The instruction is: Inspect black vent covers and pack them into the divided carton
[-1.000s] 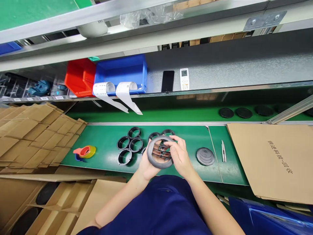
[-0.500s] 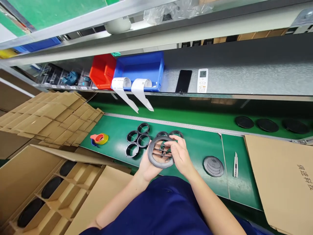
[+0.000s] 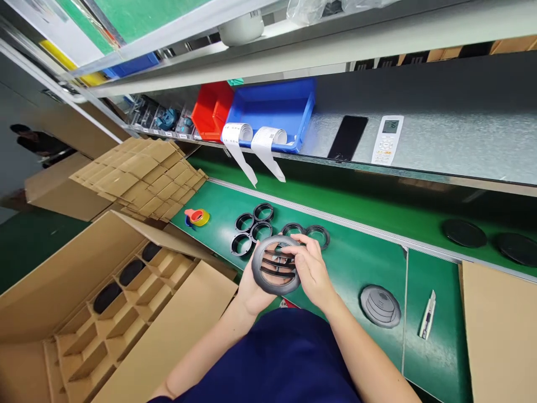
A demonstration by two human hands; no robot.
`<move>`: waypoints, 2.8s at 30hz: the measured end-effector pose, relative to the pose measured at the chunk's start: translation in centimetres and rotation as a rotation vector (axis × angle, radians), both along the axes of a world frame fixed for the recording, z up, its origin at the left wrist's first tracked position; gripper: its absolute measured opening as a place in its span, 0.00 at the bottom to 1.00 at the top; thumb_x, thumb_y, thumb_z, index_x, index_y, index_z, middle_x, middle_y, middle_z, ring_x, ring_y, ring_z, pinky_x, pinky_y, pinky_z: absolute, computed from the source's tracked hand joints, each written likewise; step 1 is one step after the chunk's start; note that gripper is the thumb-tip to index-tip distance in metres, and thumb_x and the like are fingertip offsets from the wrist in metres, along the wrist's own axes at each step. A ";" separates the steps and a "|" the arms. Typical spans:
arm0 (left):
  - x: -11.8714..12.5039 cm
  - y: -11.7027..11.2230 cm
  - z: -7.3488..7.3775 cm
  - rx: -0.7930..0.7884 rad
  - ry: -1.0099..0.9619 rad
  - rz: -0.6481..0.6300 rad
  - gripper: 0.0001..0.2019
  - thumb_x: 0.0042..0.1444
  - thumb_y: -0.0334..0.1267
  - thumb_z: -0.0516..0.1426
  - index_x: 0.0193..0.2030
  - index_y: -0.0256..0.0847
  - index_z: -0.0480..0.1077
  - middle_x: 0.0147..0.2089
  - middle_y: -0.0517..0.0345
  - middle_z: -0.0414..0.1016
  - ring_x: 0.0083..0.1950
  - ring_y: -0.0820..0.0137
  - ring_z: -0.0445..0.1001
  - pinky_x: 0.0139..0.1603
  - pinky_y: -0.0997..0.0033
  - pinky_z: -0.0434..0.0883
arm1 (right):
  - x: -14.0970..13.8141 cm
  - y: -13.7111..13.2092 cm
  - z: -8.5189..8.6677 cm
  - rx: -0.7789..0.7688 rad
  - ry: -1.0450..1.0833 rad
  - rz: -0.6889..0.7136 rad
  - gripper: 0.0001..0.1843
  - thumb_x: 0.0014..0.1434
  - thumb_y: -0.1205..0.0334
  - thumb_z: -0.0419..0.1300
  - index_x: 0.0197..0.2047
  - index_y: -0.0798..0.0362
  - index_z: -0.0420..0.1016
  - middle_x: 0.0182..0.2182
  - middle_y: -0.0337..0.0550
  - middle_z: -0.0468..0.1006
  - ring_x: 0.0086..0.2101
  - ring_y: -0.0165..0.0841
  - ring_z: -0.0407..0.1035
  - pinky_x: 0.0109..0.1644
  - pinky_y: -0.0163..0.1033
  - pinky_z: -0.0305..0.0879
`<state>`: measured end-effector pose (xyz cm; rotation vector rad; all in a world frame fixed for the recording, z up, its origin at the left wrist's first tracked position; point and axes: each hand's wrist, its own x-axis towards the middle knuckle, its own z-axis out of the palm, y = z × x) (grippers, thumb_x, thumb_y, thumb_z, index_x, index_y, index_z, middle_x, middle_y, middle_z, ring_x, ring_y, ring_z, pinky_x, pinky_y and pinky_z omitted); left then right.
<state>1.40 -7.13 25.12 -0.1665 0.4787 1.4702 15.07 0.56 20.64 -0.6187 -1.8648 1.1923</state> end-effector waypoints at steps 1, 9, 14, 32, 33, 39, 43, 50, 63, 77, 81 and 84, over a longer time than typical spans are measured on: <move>0.2 0.0 0.0 -0.002 0.011 0.013 0.27 0.71 0.53 0.44 0.51 0.35 0.75 0.54 0.44 0.76 0.57 0.56 0.73 0.64 0.53 0.62 | 0.0 0.1 -0.1 -0.005 0.002 0.015 0.27 0.75 0.45 0.41 0.52 0.47 0.78 0.58 0.49 0.66 0.60 0.46 0.58 0.65 0.56 0.52; 1.2 -0.7 -0.7 -0.015 0.047 0.108 0.23 0.71 0.52 0.47 0.55 0.39 0.74 0.56 0.48 0.76 0.56 0.57 0.73 0.60 0.54 0.66 | 0.1 0.6 -0.8 -0.010 0.023 0.115 0.24 0.75 0.47 0.42 0.53 0.45 0.77 0.59 0.47 0.65 0.59 0.44 0.58 0.63 0.54 0.54; 1.2 -1.2 -1.1 -0.029 0.080 0.147 0.22 0.71 0.50 0.47 0.50 0.35 0.76 0.51 0.46 0.77 0.51 0.58 0.75 0.58 0.57 0.68 | -0.2 0.5 -1.3 0.003 -0.026 0.127 0.25 0.75 0.46 0.41 0.51 0.46 0.77 0.59 0.47 0.65 0.58 0.45 0.59 0.63 0.55 0.54; -8.9 -2.4 -0.2 0.008 0.010 0.108 0.22 0.70 0.51 0.48 0.48 0.34 0.75 0.49 0.42 0.77 0.50 0.57 0.75 0.56 0.55 0.70 | -9.4 -1.3 0.3 0.051 -0.112 0.090 0.26 0.75 0.45 0.40 0.53 0.46 0.76 0.59 0.48 0.65 0.59 0.46 0.57 0.65 0.58 0.51; -9.5 -2.6 -0.2 0.008 0.003 0.115 0.22 0.70 0.50 0.48 0.48 0.34 0.75 0.48 0.43 0.77 0.50 0.57 0.75 0.56 0.55 0.70 | -10.0 -1.5 0.3 0.046 -0.116 0.093 0.26 0.75 0.45 0.40 0.53 0.46 0.76 0.59 0.48 0.65 0.59 0.46 0.57 0.65 0.58 0.51; -13.1 -3.7 -1.0 0.031 -0.060 0.085 0.23 0.70 0.52 0.48 0.49 0.34 0.75 0.52 0.43 0.76 0.55 0.55 0.73 0.62 0.53 0.66 | -13.1 -2.4 0.5 0.034 -0.135 0.153 0.27 0.75 0.44 0.40 0.55 0.45 0.76 0.60 0.48 0.64 0.60 0.46 0.56 0.65 0.58 0.51; -14.9 -4.5 -1.3 0.010 -0.074 0.085 0.25 0.70 0.54 0.47 0.50 0.34 0.74 0.53 0.42 0.76 0.57 0.54 0.73 0.64 0.51 0.64 | -14.2 -2.9 0.9 0.028 -0.125 0.195 0.28 0.75 0.43 0.38 0.60 0.43 0.73 0.63 0.47 0.62 0.62 0.47 0.53 0.66 0.60 0.49; -17.0 -4.9 -2.1 -0.139 -0.020 0.220 0.21 0.71 0.47 0.47 0.45 0.34 0.76 0.47 0.47 0.79 0.49 0.62 0.77 0.58 0.61 0.70 | -16.4 -5.5 -0.8 0.268 -0.274 0.096 0.28 0.74 0.45 0.39 0.69 0.44 0.63 0.70 0.45 0.49 0.66 0.49 0.46 0.68 0.62 0.51; -12.7 -4.2 -7.5 -0.466 0.260 -0.021 0.12 0.66 0.42 0.56 0.43 0.35 0.76 0.34 0.53 0.79 0.34 0.66 0.77 0.43 0.69 0.74 | -13.8 -6.1 -5.4 -0.190 -0.594 0.396 0.70 0.48 0.43 0.75 0.76 0.41 0.28 0.73 0.53 0.27 0.70 0.55 0.24 0.69 0.65 0.42; -10.7 -2.8 -13.0 -0.564 0.433 -0.346 0.19 0.68 0.46 0.53 0.59 0.36 0.68 0.62 0.39 0.69 0.63 0.55 0.69 0.67 0.56 0.63 | -5.1 10.9 -16.8 -0.106 -0.958 -0.397 0.56 0.54 0.47 0.67 0.75 0.51 0.39 0.67 0.62 0.46 0.65 0.59 0.46 0.65 0.60 0.50; -11.2 -3.5 -14.0 -0.675 0.431 -0.288 0.15 0.67 0.39 0.53 0.56 0.33 0.70 0.61 0.39 0.71 0.60 0.57 0.73 0.65 0.59 0.66 | -5.3 11.8 -19.6 -0.067 -1.049 -0.341 0.57 0.51 0.45 0.70 0.75 0.48 0.43 0.67 0.60 0.47 0.65 0.57 0.46 0.64 0.58 0.49; -11.6 -3.6 -14.0 -0.713 0.434 -0.245 0.14 0.67 0.35 0.52 0.55 0.32 0.70 0.61 0.38 0.71 0.58 0.58 0.74 0.64 0.60 0.68 | -4.1 11.9 -20.7 -0.044 -1.115 -0.352 0.57 0.53 0.44 0.69 0.75 0.50 0.42 0.69 0.62 0.44 0.66 0.58 0.43 0.65 0.59 0.47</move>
